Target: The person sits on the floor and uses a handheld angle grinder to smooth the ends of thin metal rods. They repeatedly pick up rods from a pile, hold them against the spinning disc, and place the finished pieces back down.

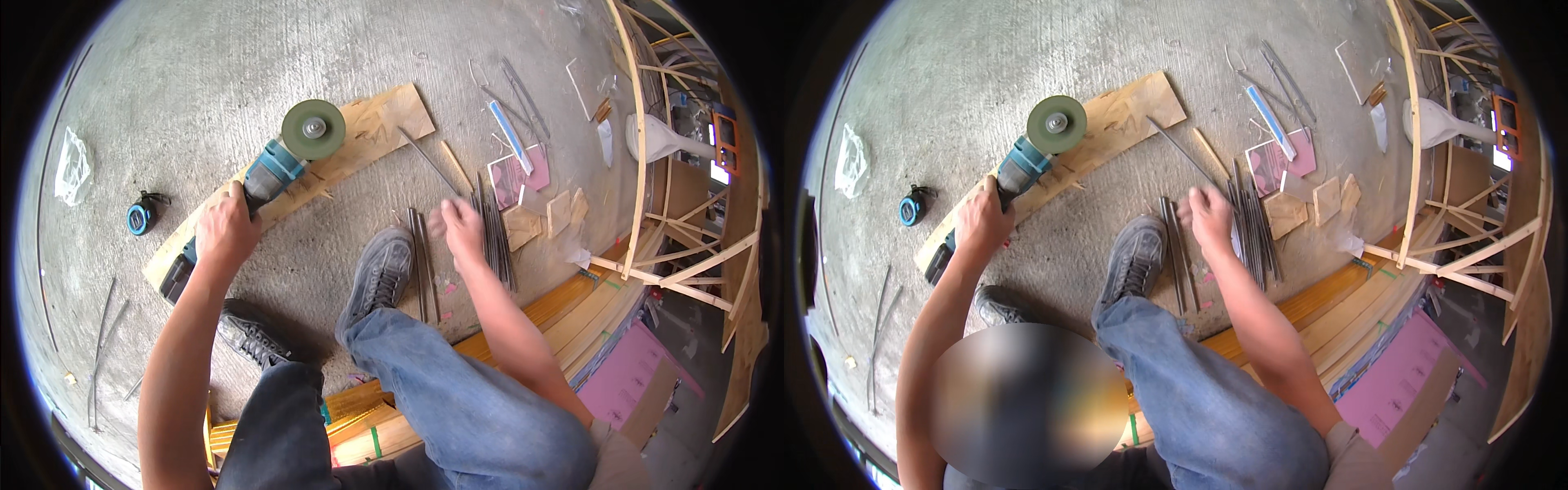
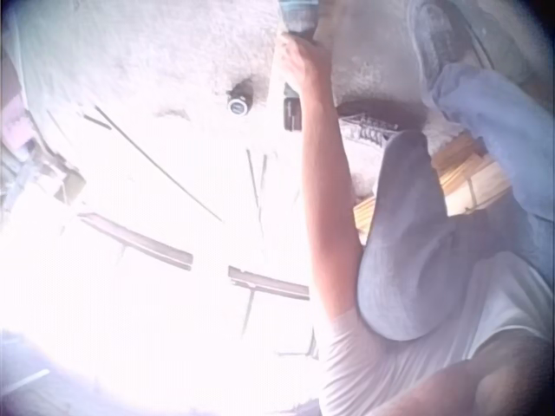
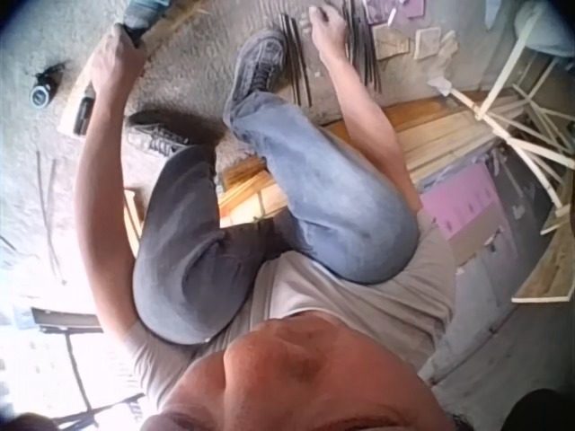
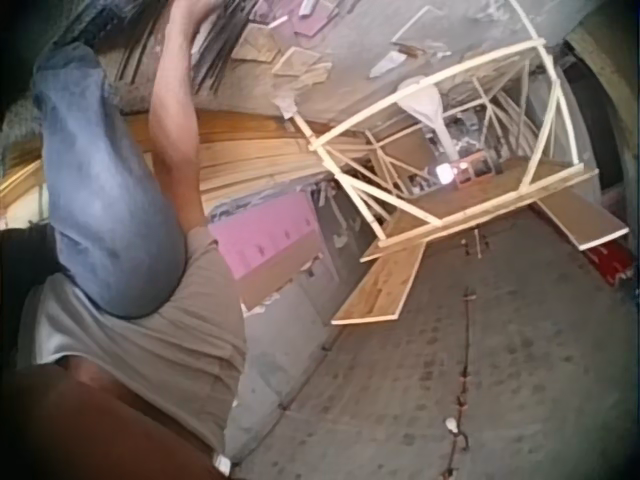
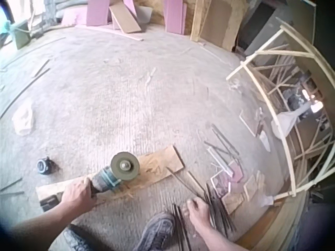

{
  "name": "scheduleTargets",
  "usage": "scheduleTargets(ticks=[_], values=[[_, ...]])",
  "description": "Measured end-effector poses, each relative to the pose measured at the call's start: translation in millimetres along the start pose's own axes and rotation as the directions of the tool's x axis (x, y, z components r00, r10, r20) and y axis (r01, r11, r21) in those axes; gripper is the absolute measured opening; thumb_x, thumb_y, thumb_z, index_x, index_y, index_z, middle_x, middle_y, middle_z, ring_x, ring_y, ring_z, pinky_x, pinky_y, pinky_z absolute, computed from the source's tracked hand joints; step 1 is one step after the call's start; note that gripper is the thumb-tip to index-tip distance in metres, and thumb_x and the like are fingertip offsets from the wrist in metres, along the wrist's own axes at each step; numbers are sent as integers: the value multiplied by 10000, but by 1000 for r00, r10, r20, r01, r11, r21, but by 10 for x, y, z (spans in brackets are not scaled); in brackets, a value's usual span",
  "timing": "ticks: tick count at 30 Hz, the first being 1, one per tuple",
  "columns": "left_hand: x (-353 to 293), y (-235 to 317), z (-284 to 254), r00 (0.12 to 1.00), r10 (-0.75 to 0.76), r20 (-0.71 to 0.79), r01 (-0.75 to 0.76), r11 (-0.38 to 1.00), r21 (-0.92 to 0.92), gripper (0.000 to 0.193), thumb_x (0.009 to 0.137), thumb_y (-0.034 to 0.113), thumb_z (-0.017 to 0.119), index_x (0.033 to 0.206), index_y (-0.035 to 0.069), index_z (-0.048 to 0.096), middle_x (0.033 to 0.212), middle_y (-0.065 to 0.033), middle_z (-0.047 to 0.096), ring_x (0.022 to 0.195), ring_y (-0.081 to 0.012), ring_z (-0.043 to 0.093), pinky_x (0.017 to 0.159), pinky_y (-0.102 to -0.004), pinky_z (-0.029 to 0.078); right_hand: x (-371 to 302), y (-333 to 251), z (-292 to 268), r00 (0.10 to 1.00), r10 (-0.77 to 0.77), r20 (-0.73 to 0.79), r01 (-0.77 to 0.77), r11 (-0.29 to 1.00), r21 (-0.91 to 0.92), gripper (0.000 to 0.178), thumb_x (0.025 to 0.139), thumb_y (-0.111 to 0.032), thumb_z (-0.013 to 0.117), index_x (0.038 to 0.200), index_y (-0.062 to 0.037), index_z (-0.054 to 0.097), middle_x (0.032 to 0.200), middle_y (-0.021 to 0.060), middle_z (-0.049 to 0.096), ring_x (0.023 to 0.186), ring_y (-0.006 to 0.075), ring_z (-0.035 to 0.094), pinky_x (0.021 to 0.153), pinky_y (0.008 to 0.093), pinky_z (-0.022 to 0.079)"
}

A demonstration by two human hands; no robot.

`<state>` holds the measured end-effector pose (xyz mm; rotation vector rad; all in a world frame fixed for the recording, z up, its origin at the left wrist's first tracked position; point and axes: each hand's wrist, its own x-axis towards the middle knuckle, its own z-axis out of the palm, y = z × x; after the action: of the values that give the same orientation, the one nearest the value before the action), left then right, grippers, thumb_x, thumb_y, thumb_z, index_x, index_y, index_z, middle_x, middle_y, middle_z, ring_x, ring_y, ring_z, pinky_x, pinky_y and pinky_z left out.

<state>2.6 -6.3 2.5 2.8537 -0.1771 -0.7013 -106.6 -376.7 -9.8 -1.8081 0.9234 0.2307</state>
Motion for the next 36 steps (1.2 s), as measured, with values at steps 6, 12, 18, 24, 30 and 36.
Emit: scheduleTargets(ticks=[6,12,18,24,30,36], values=[[-16,8,-25,1000,-23,15,23,1000,-2,402,863,245,668,1139,-4,513,1045,-244,665,985,-416,661,865,-489,515,613,-202,209,803,-583,123,469,490,-735,437,893,-340,683,1188,-35,579,1155,188,599,1044,383,617,877,487,497],[13,-16,34,998,21,-52,-22,1000,-22,390,849,250,679,1100,15,493,999,-246,667,952,-429,660,822,-500,519,967,-224,134,839,-512,185,478,530,-700,239,971,-265,577,1116,-75,553,942,208,677,875,437,659,744,531,515],[-8,-45,22,1000,-16,1,16,1000,-22,366,850,236,661,1086,9,498,989,-253,663,965,-433,653,841,-503,510,705,-786,220,697,-671,254,711,598,-370,237,992,-209,560,1154,-37,581,913,178,701,860,397,686,740,452,537],[7,-22,31,1000,-5,-19,5,1000,-29,348,846,220,654,1071,5,501,982,-258,664,959,-437,653,838,-507,509,613,-1065,423,567,-738,366,823,492,-283,246,970,-230,619,1131,-67,710,1037,135,706,933,332,692,771,402,551],[-2,-49,56,998,19,-57,-20,999,-30,342,845,223,655,1062,7,502,970,-251,665,927,-439,658,815,-509,515,560,-1171,474,551,-762,340,820,420,-390,209,913,-211,693,1094,-117,740,982,71,700,856,271,694,736,365,559],[4,-40,56,999,9,-49,-11,999,-35,340,839,222,660,1054,8,505,966,-247,665,922,-435,659,816,-509,516,551,-1199,478,481,-812,332,840,317,-441,208,853,-145,747,1058,-117,750,912,53,668,790,234,673,692,347,540]])
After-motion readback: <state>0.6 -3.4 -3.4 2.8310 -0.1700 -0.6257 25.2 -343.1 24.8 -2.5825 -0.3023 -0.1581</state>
